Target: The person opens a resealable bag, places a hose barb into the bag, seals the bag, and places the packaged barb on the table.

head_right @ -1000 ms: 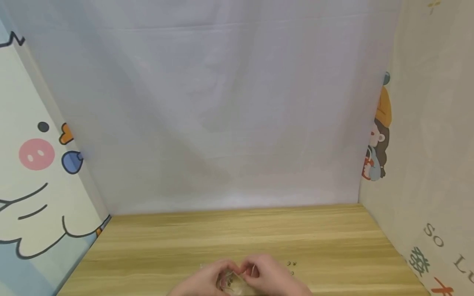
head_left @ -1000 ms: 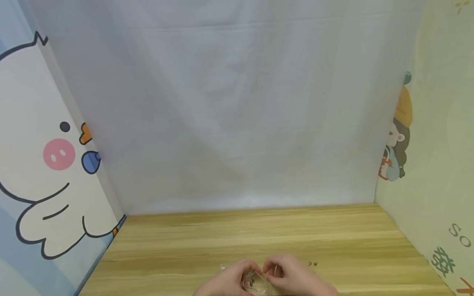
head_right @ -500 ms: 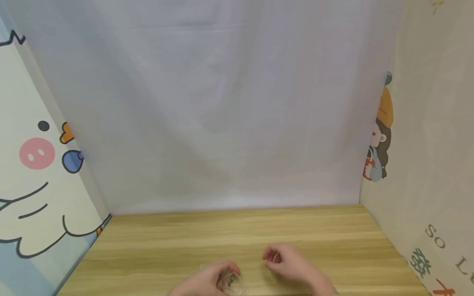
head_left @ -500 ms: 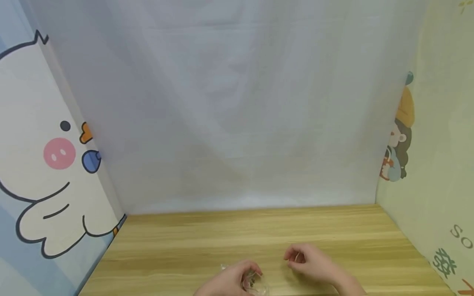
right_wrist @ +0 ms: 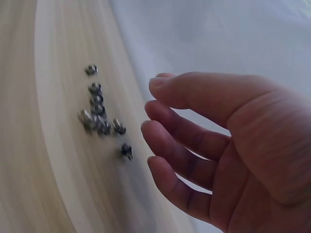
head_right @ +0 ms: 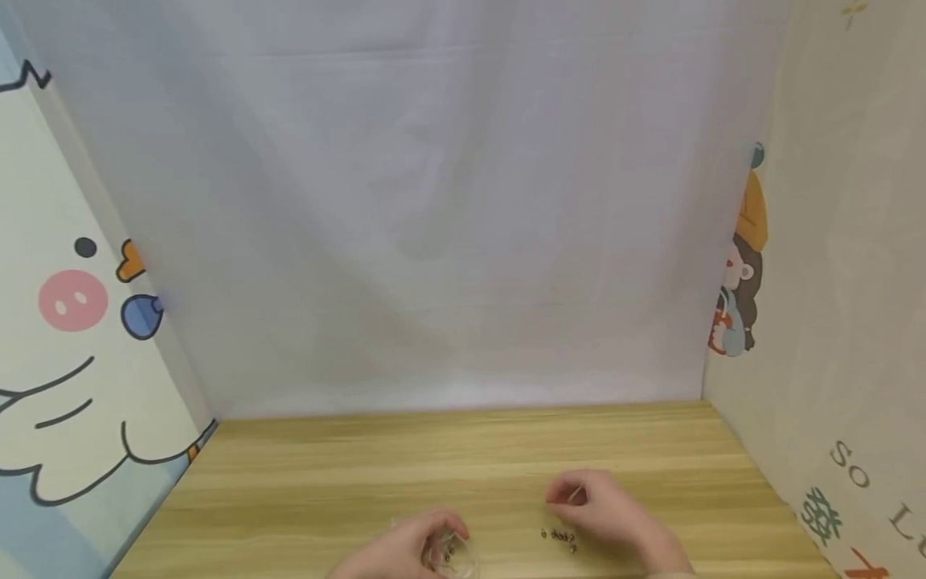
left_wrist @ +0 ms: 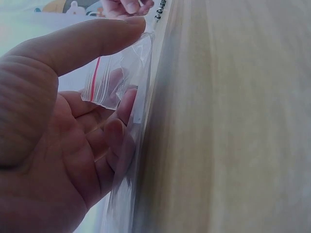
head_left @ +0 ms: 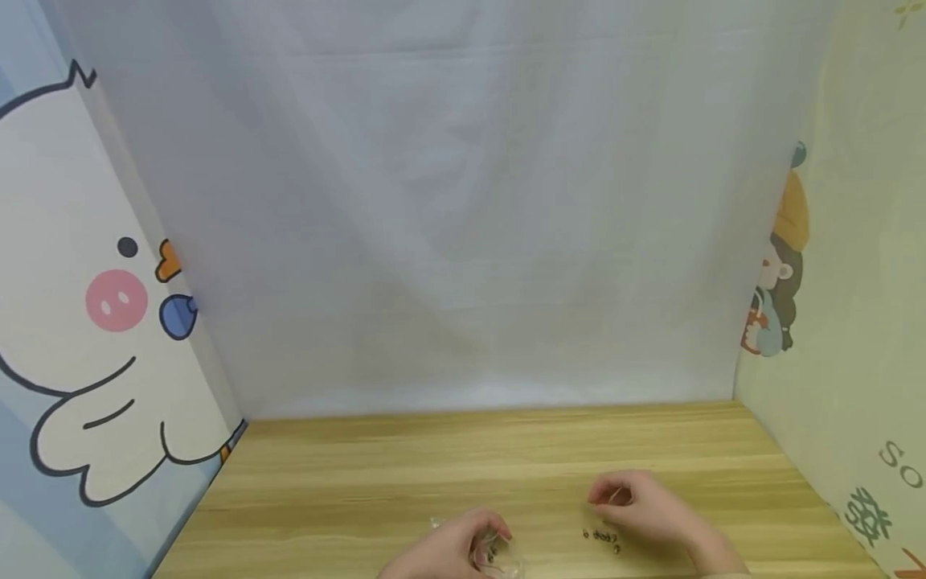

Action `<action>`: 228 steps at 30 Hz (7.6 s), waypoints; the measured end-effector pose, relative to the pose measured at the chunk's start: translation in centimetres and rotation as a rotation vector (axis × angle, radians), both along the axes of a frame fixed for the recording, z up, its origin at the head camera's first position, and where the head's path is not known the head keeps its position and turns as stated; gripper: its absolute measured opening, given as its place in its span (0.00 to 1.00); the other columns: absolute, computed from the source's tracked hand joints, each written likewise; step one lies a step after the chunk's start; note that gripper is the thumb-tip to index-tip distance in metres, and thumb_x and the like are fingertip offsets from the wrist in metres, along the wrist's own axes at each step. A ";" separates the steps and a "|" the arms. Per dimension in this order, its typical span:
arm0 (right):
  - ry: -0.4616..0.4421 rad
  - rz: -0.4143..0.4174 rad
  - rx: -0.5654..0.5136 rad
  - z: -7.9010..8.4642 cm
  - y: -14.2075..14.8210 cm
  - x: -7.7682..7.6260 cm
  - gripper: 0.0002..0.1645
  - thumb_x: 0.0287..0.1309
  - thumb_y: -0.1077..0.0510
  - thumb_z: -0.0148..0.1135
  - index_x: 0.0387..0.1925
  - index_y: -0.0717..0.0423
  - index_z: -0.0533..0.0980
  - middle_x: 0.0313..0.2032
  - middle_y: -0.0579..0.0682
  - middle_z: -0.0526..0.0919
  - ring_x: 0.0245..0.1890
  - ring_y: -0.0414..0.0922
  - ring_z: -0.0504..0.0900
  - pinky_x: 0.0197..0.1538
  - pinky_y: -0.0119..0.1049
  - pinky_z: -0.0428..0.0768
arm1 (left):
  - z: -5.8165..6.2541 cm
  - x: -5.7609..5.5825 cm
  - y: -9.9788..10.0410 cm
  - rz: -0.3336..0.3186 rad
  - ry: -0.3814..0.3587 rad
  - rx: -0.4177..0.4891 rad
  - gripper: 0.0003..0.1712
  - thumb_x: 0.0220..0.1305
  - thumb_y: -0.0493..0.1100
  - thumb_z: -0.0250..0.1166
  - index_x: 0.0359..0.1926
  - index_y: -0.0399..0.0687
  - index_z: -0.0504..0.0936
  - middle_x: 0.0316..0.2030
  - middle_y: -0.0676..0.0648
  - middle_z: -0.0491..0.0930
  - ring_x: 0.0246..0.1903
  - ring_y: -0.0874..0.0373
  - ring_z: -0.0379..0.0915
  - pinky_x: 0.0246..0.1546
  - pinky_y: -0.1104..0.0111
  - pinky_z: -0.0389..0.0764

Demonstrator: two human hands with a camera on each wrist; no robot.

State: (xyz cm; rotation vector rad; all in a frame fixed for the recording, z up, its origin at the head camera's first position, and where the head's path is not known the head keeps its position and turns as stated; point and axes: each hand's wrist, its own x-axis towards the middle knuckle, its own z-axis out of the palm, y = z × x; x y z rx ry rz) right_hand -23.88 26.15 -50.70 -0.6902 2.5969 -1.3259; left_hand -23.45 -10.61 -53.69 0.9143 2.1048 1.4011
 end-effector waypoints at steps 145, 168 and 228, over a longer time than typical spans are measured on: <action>0.024 0.037 0.004 0.1 -2.0 0.4 0.03 0.67 0.59 0.72 0.40 0.53 0.84 0.32 0.39 0.83 0.34 0.35 0.81 0.39 0.33 0.82 | 0.4 0.0 0.0 -0.017 0.005 -0.003 0.27 0.62 0.35 0.79 0.61 0.45 0.81 0.36 0.55 0.78 0.30 0.71 0.72 0.34 0.75 0.77; 0.053 0.127 -0.015 -0.9 -3.9 0.7 0.03 0.67 0.60 0.73 0.39 0.49 0.85 0.32 0.34 0.83 0.33 0.32 0.80 0.38 0.32 0.81 | 0.4 0.1 0.0 -0.003 -0.058 -0.007 0.25 0.64 0.38 0.78 0.60 0.47 0.81 0.39 0.53 0.79 0.30 0.68 0.73 0.33 0.73 0.77; -0.022 0.145 -0.113 -1.7 -13.0 3.2 0.02 0.66 0.61 0.74 0.35 0.53 0.87 0.30 0.32 0.85 0.29 0.31 0.82 0.35 0.30 0.83 | 0.5 0.4 0.0 0.027 -0.043 -0.025 0.26 0.62 0.41 0.80 0.59 0.55 0.81 0.36 0.53 0.80 0.31 0.67 0.74 0.33 0.72 0.77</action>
